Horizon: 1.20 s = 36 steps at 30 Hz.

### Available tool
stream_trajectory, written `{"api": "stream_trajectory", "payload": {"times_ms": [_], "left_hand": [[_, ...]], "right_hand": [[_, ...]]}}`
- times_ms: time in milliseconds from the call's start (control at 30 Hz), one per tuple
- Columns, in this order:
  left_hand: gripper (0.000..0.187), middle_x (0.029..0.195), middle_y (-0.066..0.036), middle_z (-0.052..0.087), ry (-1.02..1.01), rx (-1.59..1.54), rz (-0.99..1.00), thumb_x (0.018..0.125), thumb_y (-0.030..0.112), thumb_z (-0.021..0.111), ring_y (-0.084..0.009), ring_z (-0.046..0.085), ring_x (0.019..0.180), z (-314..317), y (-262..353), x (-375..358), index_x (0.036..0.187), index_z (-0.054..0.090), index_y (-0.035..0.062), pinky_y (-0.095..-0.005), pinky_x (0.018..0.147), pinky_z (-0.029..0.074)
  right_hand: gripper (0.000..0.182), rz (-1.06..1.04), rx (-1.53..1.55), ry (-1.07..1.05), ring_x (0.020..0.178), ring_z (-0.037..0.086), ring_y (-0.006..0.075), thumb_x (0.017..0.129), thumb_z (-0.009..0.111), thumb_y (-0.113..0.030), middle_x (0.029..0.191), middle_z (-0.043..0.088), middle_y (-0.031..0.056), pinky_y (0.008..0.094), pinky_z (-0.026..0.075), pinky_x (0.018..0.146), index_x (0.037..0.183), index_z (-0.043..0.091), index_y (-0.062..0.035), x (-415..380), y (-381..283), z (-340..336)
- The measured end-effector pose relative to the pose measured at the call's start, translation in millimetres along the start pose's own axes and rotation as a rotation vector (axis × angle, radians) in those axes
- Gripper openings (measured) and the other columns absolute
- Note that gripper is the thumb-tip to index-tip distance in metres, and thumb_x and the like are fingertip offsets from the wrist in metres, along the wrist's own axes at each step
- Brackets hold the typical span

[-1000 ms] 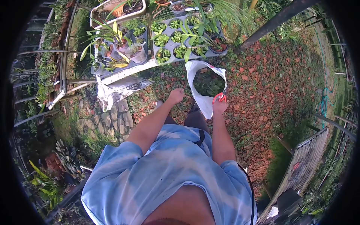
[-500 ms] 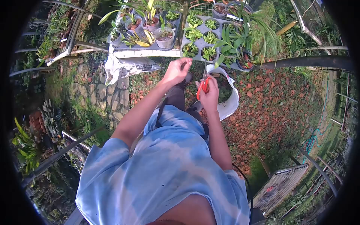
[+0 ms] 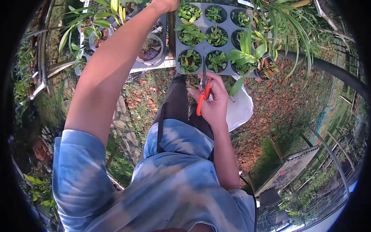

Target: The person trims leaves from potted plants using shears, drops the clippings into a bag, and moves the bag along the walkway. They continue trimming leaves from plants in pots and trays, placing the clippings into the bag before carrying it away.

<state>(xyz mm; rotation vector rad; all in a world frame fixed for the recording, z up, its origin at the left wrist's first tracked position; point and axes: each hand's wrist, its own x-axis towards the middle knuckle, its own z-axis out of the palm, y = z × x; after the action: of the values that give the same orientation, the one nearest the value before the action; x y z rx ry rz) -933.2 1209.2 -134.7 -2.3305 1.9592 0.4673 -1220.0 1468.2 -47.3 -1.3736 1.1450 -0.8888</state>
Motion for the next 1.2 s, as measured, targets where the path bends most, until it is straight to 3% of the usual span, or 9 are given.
{"api": "stream_trajectory", "payload": {"times_ms": [167, 267, 333, 433, 533, 667, 833, 1133, 1200], "left_hand": [[0.022, 0.113, -0.017, 0.073, 0.048, 0.234, 0.117, 0.085, 0.014, 0.063, -0.0310, 0.068, 0.110, 46, -22, 83, 0.100, 0.076, 0.0055, -0.0364, 0.093, 0.055], [0.056, 0.150, -0.020, 0.049, 0.090, 0.091, -0.020, 0.086, 0.016, 0.063, -0.0354, 0.046, 0.139, 60, -20, 116, 0.138, 0.053, 0.0002, -0.0336, 0.108, 0.044], [0.050, 0.157, -0.017, 0.041, 0.143, 0.130, 0.011, 0.103, 0.020, 0.028, -0.0292, 0.037, 0.146, 90, -21, 157, 0.149, 0.040, 0.0046, -0.0417, 0.120, 0.028], [0.057, 0.160, -0.016, 0.036, 0.065, 0.300, 0.045, 0.103, 0.020, 0.025, -0.0273, 0.036, 0.148, 66, -13, 145, 0.158, 0.024, 0.0049, -0.0403, 0.121, 0.026], [0.051, 0.144, -0.013, 0.054, -0.109, 0.187, 0.006, 0.105, 0.026, 0.024, -0.0232, 0.046, 0.139, 94, -31, 176, 0.148, 0.043, 0.0065, -0.0382, 0.120, 0.027], [0.042, 0.120, -0.012, 0.068, 0.234, 0.042, -0.024, 0.104, 0.032, 0.033, -0.0254, 0.060, 0.119, 108, -21, 166, 0.119, 0.065, 0.0075, -0.0445, 0.114, 0.032], [0.041, 0.088, -0.022, 0.074, 0.190, -0.157, 0.018, 0.098, 0.028, 0.039, -0.0335, 0.073, 0.089, 83, -18, 146, 0.088, 0.071, 0.0036, -0.0447, 0.110, 0.039], [0.024, 0.094, -0.018, 0.074, 0.131, -0.045, 0.008, 0.098, 0.016, 0.048, -0.0323, 0.074, 0.089, 60, -5, 139, 0.097, 0.070, 0.0059, -0.0444, 0.081, 0.058], [0.018, 0.093, -0.017, 0.075, 0.145, -0.219, -0.196, 0.085, 0.021, 0.067, -0.0340, 0.075, 0.085, 50, 1, 138, 0.093, 0.075, 0.0057, -0.0417, 0.078, 0.060]], "right_hand": [[0.027, 0.049, 0.028, 0.025, 0.098, 0.064, 0.0142, 0.078, 0.082, 0.003, 0.122, 0.061, 0.0124, 0.0281, 0.054, 0.079, 0.085, 0.056, -0.0020, 32, 6, 20], [0.026, 0.074, 0.029, 0.056, 0.100, 0.064, 0.0147, 0.080, 0.080, 0.004, 0.124, 0.059, 0.0124, 0.0281, 0.055, 0.079, 0.087, 0.056, -0.0028, 52, 11, 27], [0.025, 0.098, 0.044, 0.088, 0.100, 0.064, 0.0152, 0.080, 0.079, 0.005, 0.124, 0.059, 0.0126, 0.0292, 0.057, 0.081, 0.088, 0.056, -0.0030, 62, 11, 30], [0.025, 0.085, 0.058, 0.120, 0.104, 0.064, 0.0176, 0.081, 0.077, 0.006, 0.126, 0.057, 0.0133, 0.0314, 0.058, 0.083, 0.090, 0.056, -0.0031, 74, 14, 32], [0.024, 0.098, 0.047, 0.140, 0.105, 0.065, 0.0188, 0.082, 0.076, 0.007, 0.126, 0.056, 0.0140, 0.0314, 0.058, 0.084, 0.091, 0.056, -0.0030, 80, 15, 35], [0.023, 0.156, 0.076, 0.159, 0.103, 0.064, 0.0184, 0.081, 0.076, 0.007, 0.125, 0.058, 0.0143, 0.0311, 0.057, 0.083, 0.090, 0.057, -0.0022, 89, 10, 36], [0.021, 0.155, 0.074, 0.158, 0.112, 0.061, 0.0215, 0.084, 0.072, 0.008, 0.123, 0.057, 0.0134, 0.0317, 0.058, 0.087, 0.090, 0.056, -0.0025, 95, 4, 37], [0.021, 0.124, 0.012, 0.201, 0.098, 0.065, 0.0152, 0.083, 0.076, 0.007, 0.126, 0.058, 0.0114, 0.0284, 0.057, 0.081, 0.091, 0.059, -0.0021, 90, -2, 27], [0.021, 0.093, 0.015, 0.208, 0.098, 0.065, 0.0148, 0.083, 0.075, 0.007, 0.126, 0.058, 0.0112, 0.0280, 0.057, 0.080, 0.092, 0.059, -0.0021, 84, -1, 24]]}}
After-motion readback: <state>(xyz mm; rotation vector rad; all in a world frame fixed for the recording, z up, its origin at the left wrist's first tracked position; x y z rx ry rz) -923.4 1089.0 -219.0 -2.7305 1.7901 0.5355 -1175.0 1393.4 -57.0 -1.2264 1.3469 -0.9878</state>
